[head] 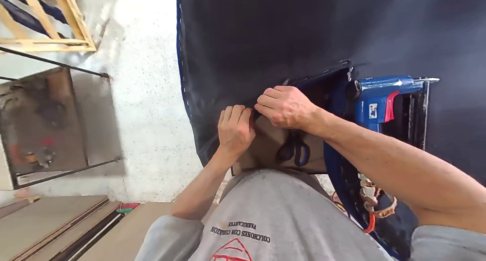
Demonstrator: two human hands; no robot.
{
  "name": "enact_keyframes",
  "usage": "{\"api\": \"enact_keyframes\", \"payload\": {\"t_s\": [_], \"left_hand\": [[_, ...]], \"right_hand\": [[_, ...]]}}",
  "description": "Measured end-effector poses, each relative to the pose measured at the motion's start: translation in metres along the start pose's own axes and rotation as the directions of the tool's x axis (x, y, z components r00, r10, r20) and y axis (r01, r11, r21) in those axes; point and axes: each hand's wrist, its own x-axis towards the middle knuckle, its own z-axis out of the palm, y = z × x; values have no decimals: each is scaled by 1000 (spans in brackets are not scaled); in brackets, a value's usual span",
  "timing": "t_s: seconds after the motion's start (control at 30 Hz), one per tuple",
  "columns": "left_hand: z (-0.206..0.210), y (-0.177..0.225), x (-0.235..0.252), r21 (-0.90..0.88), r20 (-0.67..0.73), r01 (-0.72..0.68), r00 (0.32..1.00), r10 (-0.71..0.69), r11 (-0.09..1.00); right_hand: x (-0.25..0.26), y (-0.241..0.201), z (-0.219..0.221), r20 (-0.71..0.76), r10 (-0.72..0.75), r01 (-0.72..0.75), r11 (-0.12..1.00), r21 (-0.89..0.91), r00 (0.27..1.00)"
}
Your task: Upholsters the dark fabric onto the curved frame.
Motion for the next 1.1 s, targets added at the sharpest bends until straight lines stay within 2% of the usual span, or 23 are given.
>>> {"api": "enact_keyframes", "payload": {"t_s": [0.13, 0.2, 0.33, 0.47, 0.53, 0.63, 0.8, 0.87, 0.9, 0.93, 0.97, 1.0, 1.03, 1.07, 1.1], "left_hand": [[-2, -3, 2, 72, -4, -144, 989, 144, 987], [-4, -3, 6, 67, 25, -180, 984, 179, 981], [-9, -4, 8, -8, 118, -162, 980, 162, 987], [-20, -10, 6, -92, 263, -167, 947, 186, 982], [-33, -15, 17, -118, 417, -217, 875, 247, 969], [-47, -29, 45, -197, 592, -339, 707, 387, 920], [-47, -55, 88, -398, 668, -471, 440, 601, 787], [-44, -64, 100, -455, 673, -491, 357, 648, 743], [-43, -67, 106, -476, 675, -500, 320, 665, 724], [-42, -69, 112, -490, 680, -512, 282, 677, 706], [-41, -70, 117, -499, 683, -527, 248, 687, 687], [-39, -72, 121, -509, 679, -540, 227, 698, 670], [-38, -73, 123, -521, 669, -543, 218, 710, 658], [-37, -73, 125, -528, 666, -543, 213, 715, 653], [-36, -73, 127, -525, 678, -546, 195, 709, 652]], "right_hand": [[1, 1, -1, 10, -55, 55, 998, 15, 998], [6, 2, -5, 67, -54, 52, 998, 22, 996], [10, -6, -17, 238, 5, -4, 1000, -2, 971], [-1, -19, -23, 275, 131, -118, 991, -64, 952], [-8, -26, -23, 282, 213, -192, 976, -99, 936], [-14, -35, -24, 277, 319, -295, 947, -126, 906], [-11, -49, -21, 248, 425, -389, 903, -183, 871], [-9, -58, -24, 234, 502, -470, 864, -181, 833], [-9, -66, -30, 180, 566, -537, 823, -186, 805], [-11, -77, -39, 73, 657, -629, 744, -226, 751], [-16, -90, -50, -65, 763, -744, 602, -290, 643], [-22, -102, -63, -180, 860, -850, 401, -342, 478], [-32, -111, -74, -242, 929, -913, 179, -366, 279], [-45, -114, -82, -272, 958, -933, -17, -360, 88], [-59, -114, -84, -270, 961, -925, -161, -344, -67]]}}
